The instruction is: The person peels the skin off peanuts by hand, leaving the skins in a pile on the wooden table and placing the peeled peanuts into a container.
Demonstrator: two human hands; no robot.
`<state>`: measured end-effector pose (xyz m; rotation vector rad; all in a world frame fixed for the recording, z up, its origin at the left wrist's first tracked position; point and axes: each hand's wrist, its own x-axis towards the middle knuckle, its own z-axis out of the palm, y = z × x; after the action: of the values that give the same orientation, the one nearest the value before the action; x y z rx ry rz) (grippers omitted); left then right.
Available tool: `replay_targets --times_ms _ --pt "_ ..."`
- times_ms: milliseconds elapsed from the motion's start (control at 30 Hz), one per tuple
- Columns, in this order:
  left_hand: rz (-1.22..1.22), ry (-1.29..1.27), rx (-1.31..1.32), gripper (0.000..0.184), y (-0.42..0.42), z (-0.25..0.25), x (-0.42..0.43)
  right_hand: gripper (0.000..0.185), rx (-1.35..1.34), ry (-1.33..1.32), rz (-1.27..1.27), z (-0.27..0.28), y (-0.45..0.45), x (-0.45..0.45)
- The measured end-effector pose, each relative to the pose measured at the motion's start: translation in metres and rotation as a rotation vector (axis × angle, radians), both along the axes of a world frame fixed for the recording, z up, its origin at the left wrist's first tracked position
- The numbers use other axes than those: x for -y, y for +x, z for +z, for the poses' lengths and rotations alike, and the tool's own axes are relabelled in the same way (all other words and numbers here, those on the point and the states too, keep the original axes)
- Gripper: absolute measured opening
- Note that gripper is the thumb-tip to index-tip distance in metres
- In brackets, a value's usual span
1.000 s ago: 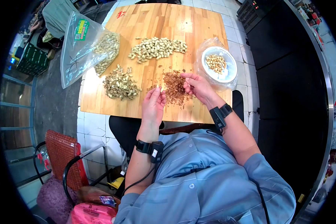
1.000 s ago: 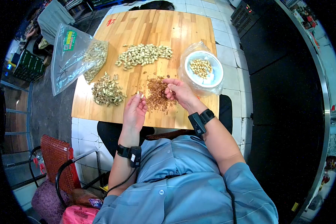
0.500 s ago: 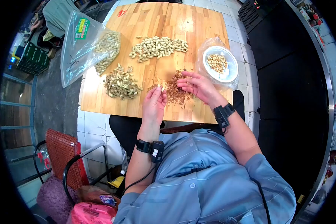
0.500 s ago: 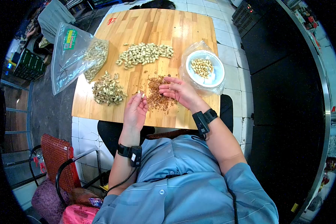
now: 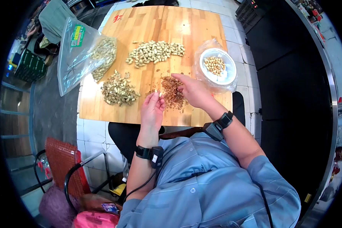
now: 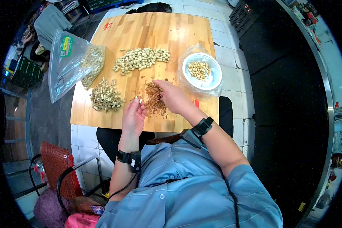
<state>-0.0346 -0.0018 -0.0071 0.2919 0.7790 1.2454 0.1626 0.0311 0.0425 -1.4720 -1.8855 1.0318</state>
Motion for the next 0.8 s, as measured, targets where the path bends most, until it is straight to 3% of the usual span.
replay_targets --times_ms 33,133,233,333,433,533,633,667,733,800 --pt "0.000 -0.003 -0.005 0.013 0.001 0.002 0.000 0.058 0.009 0.041 0.013 0.010 -0.001 0.002" --pt "0.008 -0.004 0.007 0.014 0.002 0.003 0.000 0.053 -0.292 -0.190 -0.083 0.027 0.001 0.005" --pt "0.004 -0.005 0.004 0.014 0.000 0.003 0.000 0.044 -0.402 0.014 -0.253 -0.002 0.031 -0.018" --pt "0.006 -0.009 -0.007 0.014 0.002 0.004 0.000 0.036 -0.260 0.255 -0.416 -0.011 0.074 -0.044" --pt "0.002 0.000 0.046 0.014 0.003 0.000 0.001 0.028 -0.060 0.285 -0.483 -0.011 0.097 -0.063" --pt "-0.027 0.021 0.111 0.014 0.000 0.002 0.003 0.029 0.208 0.579 -0.455 0.012 0.090 -0.056" --pt "-0.056 0.026 0.137 0.015 -0.001 0.005 0.002 0.030 -0.154 0.330 -0.371 0.022 0.054 -0.042" --pt "-0.057 0.021 0.125 0.015 0.000 0.005 0.002 0.032 -0.348 -0.005 -0.298 0.027 0.036 -0.033" --pt "-0.045 0.015 0.067 0.016 0.003 0.005 0.002 0.033 -0.518 -0.344 -0.140 0.001 0.006 -0.021" --pt "-0.012 0.013 -0.025 0.016 0.006 0.004 0.002 0.037 -0.771 -0.637 -0.159 -0.007 -0.027 -0.006"
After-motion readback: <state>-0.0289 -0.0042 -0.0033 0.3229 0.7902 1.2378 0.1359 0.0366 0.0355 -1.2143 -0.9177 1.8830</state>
